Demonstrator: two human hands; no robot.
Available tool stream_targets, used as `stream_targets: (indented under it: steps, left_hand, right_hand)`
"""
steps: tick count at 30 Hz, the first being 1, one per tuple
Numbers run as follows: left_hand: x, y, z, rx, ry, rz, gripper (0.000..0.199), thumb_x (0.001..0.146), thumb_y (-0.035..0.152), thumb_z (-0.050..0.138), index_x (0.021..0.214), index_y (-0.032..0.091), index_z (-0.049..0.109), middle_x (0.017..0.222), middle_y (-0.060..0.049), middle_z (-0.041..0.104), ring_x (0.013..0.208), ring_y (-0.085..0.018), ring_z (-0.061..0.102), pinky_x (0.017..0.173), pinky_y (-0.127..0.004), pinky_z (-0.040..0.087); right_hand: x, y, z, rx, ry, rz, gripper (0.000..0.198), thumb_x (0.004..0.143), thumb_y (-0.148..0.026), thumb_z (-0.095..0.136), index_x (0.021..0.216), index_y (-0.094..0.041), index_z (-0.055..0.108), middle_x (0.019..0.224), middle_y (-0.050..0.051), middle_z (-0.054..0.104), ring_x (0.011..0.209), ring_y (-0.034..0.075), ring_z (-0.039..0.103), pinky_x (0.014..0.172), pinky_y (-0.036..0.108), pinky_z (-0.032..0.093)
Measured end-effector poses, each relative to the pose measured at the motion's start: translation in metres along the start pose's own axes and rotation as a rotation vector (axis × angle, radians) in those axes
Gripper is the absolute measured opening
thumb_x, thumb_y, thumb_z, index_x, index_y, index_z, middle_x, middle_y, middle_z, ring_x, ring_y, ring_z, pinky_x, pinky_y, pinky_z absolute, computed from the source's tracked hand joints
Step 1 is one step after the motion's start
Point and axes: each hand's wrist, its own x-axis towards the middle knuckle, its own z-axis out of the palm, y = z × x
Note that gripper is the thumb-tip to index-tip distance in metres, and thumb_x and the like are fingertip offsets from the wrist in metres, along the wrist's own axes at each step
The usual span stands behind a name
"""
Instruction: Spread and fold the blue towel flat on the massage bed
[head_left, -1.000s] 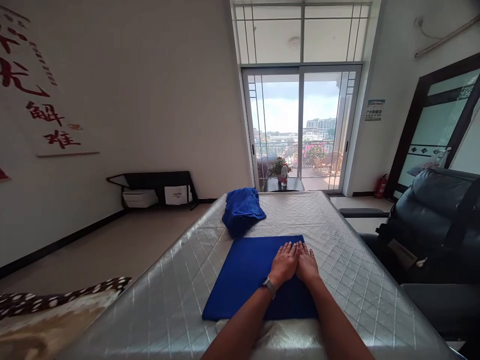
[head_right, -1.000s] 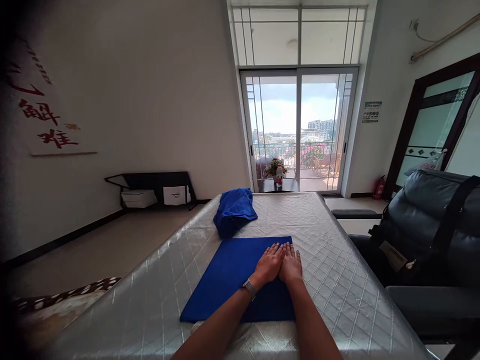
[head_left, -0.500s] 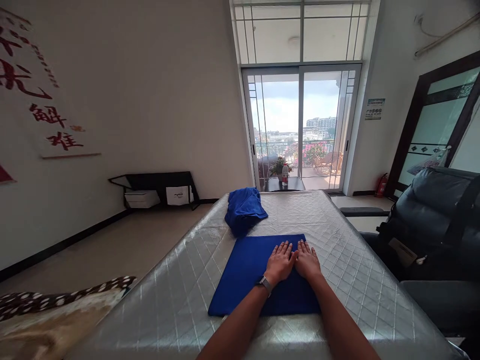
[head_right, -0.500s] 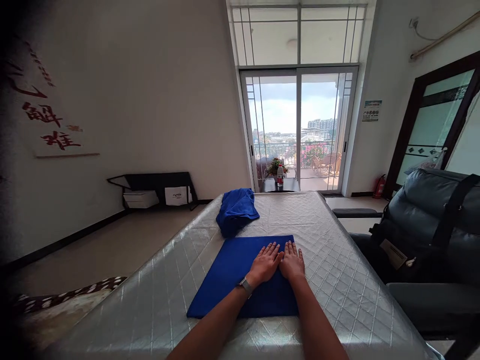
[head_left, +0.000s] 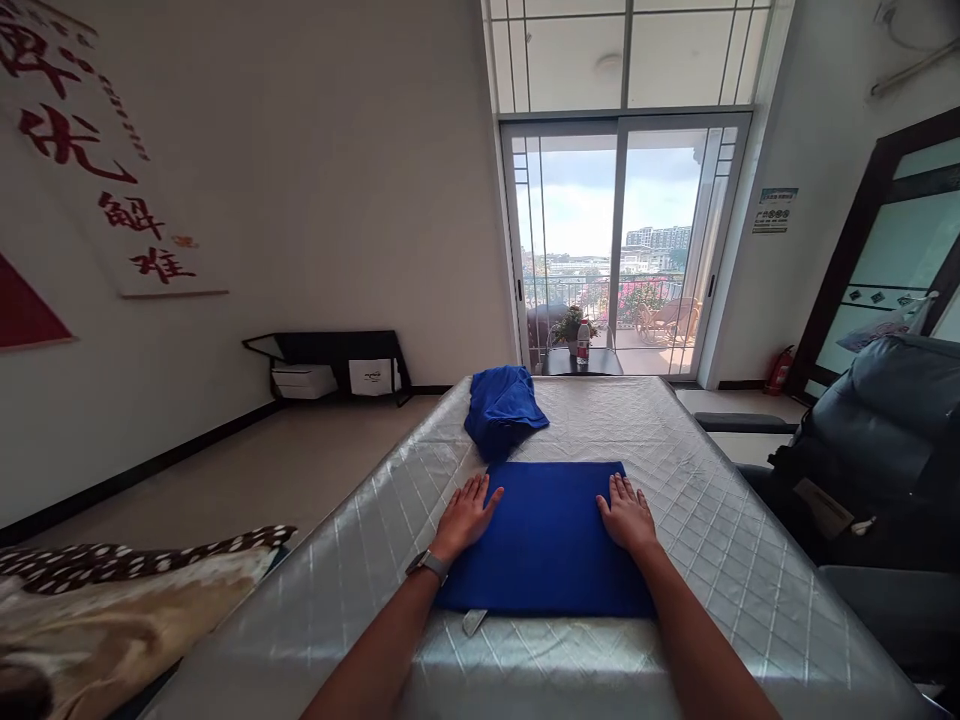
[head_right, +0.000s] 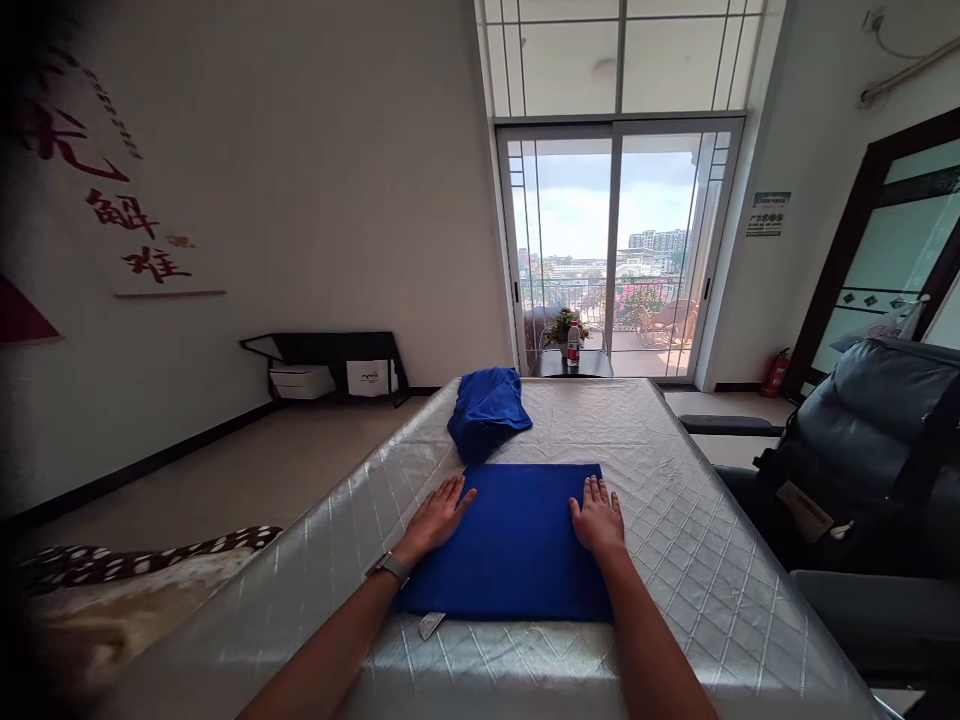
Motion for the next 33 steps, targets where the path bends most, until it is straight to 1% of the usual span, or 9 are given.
stream_targets:
  steps: [2,7,13,17,21,24,27,30,33]
  left_hand:
    - [0.000,-0.005,0.003,0.001,0.013,-0.008,0.081,0.100,0.066,0.011,0.160,0.013,0.024,0.166,-0.014,0.024,0.155,-0.026,0.020,0.125,-0.047,0.017]
    - [0.003,-0.004,0.010,-0.012,0.045,-0.010,0.079,0.100,0.065,0.014,0.159,0.014,0.027,0.165,-0.014,0.027,0.154,-0.027,0.023,0.125,-0.047,0.018]
    - [0.000,-0.008,0.009,-0.041,0.092,0.015,0.081,0.099,0.067,0.011,0.159,0.015,0.031,0.163,-0.014,0.032,0.152,-0.028,0.027,0.124,-0.050,0.020]
    - [-0.004,-0.008,0.007,-0.054,0.115,0.020,0.082,0.099,0.067,0.009,0.158,0.015,0.032,0.162,-0.015,0.034,0.152,-0.029,0.028,0.124,-0.050,0.019]
    - [-0.007,-0.007,0.005,-0.060,0.124,0.018,0.082,0.100,0.066,0.011,0.157,0.012,0.034,0.162,-0.016,0.034,0.152,-0.028,0.028,0.124,-0.049,0.018]
    - [-0.006,-0.007,0.004,-0.071,0.131,0.020,0.082,0.100,0.065,0.012,0.157,0.010,0.034,0.162,-0.016,0.034,0.152,-0.028,0.028,0.124,-0.048,0.018]
    - [-0.004,-0.008,0.007,-0.091,0.143,0.016,0.081,0.100,0.065,0.015,0.157,0.011,0.034,0.162,-0.016,0.034,0.152,-0.029,0.028,0.124,-0.049,0.019]
    - [-0.001,-0.010,0.012,-0.108,0.151,0.013,0.078,0.100,0.065,0.018,0.157,0.014,0.033,0.162,-0.015,0.035,0.152,-0.029,0.028,0.124,-0.051,0.018]
    - [0.002,-0.011,0.015,-0.109,0.149,0.009,0.078,0.100,0.065,0.017,0.158,0.016,0.032,0.163,-0.014,0.034,0.152,-0.029,0.028,0.124,-0.051,0.018]
  right_hand:
    - [0.000,-0.001,0.000,-0.005,0.004,0.004,0.073,0.101,-0.053,0.013,0.162,-0.012,0.012,0.169,0.003,0.011,0.156,0.017,0.004,0.125,0.040,0.002]
    - [-0.001,-0.004,-0.001,-0.030,0.009,0.015,0.072,0.102,-0.051,0.013,0.162,-0.012,0.012,0.169,0.005,0.011,0.156,0.018,0.005,0.125,0.041,0.005]
    - [-0.006,-0.010,-0.005,-0.065,0.019,0.021,0.071,0.102,-0.051,0.013,0.162,-0.012,0.013,0.169,0.005,0.012,0.156,0.018,0.007,0.125,0.040,0.007]
    - [-0.012,-0.017,-0.009,-0.090,0.033,0.026,0.070,0.102,-0.050,0.012,0.162,-0.012,0.015,0.169,0.005,0.015,0.156,0.017,0.009,0.125,0.039,0.008]
    - [-0.020,-0.024,-0.017,-0.128,0.053,0.034,0.067,0.103,-0.044,0.015,0.161,-0.010,0.018,0.168,0.007,0.019,0.156,0.018,0.010,0.125,0.040,0.007]
    - [-0.030,-0.025,-0.021,-0.162,0.065,0.020,0.066,0.103,-0.040,0.017,0.161,-0.009,0.018,0.168,0.008,0.017,0.156,0.018,0.008,0.125,0.040,0.004]
    - [-0.046,-0.020,-0.018,-0.192,0.061,-0.001,0.066,0.103,-0.042,0.016,0.161,-0.009,0.017,0.168,0.006,0.015,0.156,0.018,0.009,0.125,0.039,0.007]
    - [-0.061,-0.013,-0.009,-0.211,0.039,-0.007,0.068,0.103,-0.046,0.017,0.161,-0.009,0.019,0.167,0.006,0.018,0.155,0.018,0.011,0.125,0.037,0.011]
    - [-0.067,-0.009,-0.001,-0.212,0.035,-0.007,0.069,0.103,-0.046,0.016,0.161,-0.009,0.019,0.168,0.006,0.016,0.155,0.019,0.011,0.125,0.038,0.012]
